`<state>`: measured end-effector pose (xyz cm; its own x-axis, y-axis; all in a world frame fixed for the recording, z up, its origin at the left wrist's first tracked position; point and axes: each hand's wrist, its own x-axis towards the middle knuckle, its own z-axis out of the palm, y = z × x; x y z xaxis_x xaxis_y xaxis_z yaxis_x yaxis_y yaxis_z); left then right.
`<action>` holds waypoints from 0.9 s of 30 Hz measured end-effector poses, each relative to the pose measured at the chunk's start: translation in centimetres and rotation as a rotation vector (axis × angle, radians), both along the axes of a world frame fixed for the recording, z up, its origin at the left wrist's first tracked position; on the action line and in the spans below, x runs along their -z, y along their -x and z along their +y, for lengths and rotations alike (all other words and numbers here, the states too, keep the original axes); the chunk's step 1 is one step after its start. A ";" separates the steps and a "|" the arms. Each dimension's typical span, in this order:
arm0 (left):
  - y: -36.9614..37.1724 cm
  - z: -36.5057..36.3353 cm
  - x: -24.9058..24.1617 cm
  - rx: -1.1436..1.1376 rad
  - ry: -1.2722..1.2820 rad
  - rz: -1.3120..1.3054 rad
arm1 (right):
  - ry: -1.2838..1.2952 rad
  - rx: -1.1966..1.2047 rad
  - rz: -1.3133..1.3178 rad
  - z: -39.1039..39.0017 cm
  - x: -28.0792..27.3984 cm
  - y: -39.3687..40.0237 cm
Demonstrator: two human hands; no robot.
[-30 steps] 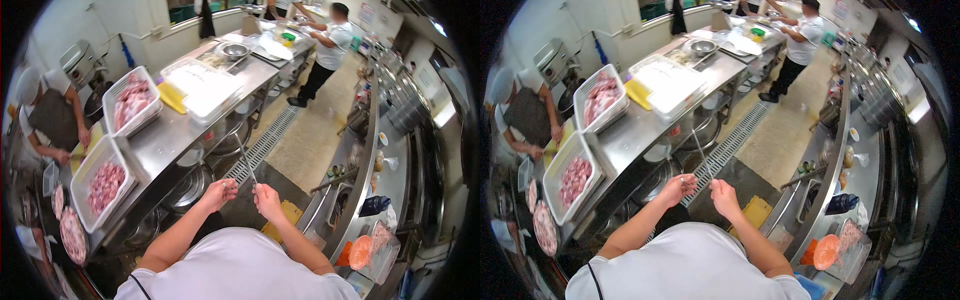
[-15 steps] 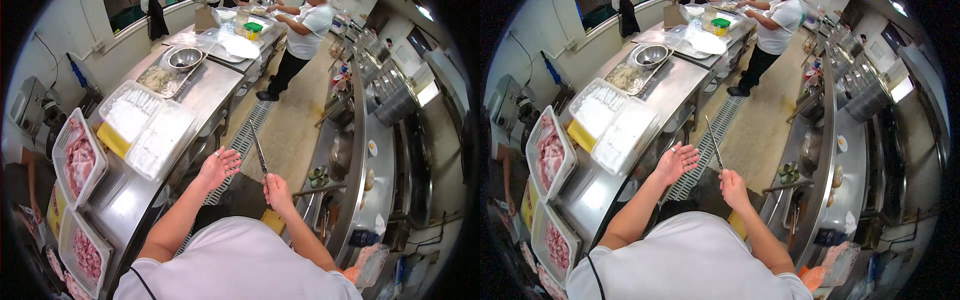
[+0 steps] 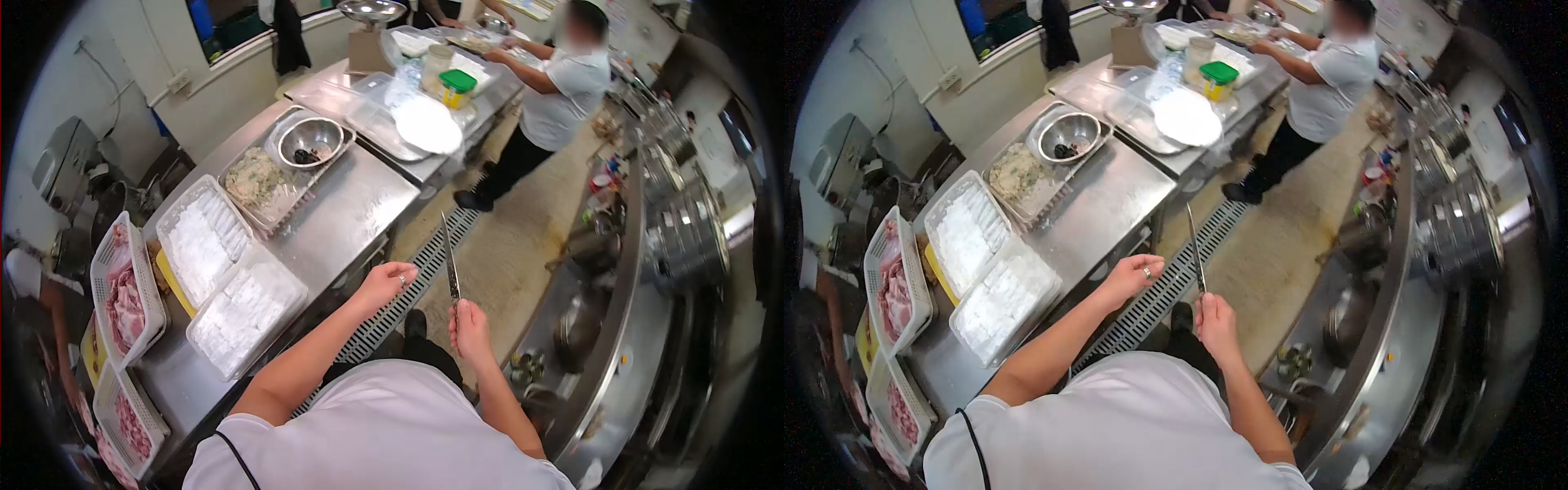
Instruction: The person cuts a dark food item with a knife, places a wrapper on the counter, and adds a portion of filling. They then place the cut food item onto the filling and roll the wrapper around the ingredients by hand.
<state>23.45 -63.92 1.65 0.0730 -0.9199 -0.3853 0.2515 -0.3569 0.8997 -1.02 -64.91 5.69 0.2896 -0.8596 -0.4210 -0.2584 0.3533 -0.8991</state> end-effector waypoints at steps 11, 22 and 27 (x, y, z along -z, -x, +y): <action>-13.7 -12.5 -5.3 -0.515 -0.047 -0.815 | 0.209 -0.457 -0.035 -23.5 -2.9 -9.6; -33.7 -24.6 -0.1 -0.346 -0.633 -1.364 | 0.229 -0.593 0.086 -32.6 -3.8 -21.5; -35.6 -25.7 0.2 -0.145 -0.694 -1.265 | 0.138 -0.610 0.082 -35.5 -3.2 -24.6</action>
<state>59.00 -89.67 1.41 0.7701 -0.5335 -0.3498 -0.4940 -0.8456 0.2021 23.57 -100.39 8.89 0.7164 -0.5981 -0.3593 -0.4466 0.0027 -0.8947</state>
